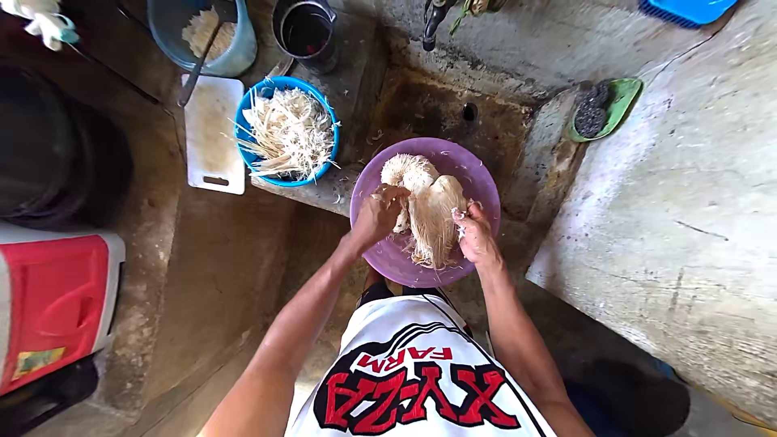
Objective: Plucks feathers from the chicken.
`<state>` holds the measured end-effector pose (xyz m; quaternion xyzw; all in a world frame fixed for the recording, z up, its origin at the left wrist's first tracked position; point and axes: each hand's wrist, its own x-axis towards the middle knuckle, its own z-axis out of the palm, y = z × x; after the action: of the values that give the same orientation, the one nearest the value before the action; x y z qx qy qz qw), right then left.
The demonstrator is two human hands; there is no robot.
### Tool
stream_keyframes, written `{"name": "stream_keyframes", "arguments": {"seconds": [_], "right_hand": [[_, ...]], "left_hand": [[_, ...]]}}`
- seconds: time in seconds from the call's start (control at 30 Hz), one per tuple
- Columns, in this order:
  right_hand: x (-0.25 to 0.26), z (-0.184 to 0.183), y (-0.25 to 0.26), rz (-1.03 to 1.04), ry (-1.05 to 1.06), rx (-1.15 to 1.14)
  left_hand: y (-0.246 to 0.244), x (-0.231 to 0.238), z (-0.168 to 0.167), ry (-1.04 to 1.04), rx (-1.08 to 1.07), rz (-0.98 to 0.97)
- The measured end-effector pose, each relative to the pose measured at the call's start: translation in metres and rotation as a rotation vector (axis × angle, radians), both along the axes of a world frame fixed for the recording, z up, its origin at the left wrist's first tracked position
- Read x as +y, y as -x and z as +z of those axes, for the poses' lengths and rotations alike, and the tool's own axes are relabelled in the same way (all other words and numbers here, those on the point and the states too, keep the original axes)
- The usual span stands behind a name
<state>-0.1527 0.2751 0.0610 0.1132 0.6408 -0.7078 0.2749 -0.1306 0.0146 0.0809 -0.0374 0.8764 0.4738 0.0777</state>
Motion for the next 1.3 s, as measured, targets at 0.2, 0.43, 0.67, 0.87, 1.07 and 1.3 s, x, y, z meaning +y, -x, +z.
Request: {"name": "stream_keyframes", "arguments": {"seconds": [0.2,0.43,0.67,0.87,1.07,1.3], "right_hand": [[-0.007,0.003,-0.018,-0.319,0.290,-0.274],[0.000,-0.006,-0.029,-0.238,0.058,-0.202],[0.017,-0.014,-0.030,0.074,-0.273,-0.018],[0.028,0.023,-0.006,0.389,-0.855,0.314],[-0.036,0.026,0.053,0.749,-1.347,0.512],[-0.041,0.013,0.058,0.876,-1.274,0.678]], "left_hand": [[-0.064,0.069,-0.013,-0.278,-0.075,0.254],[-0.070,0.088,-0.027,-0.138,-0.127,0.248],[-0.085,0.155,-0.044,0.269,-0.152,0.196],[-0.085,0.164,-0.059,0.370,-0.068,0.081],[-0.096,0.148,-0.064,0.265,-0.018,-0.037],[-0.098,0.131,-0.074,0.159,-0.033,-0.103]]}}
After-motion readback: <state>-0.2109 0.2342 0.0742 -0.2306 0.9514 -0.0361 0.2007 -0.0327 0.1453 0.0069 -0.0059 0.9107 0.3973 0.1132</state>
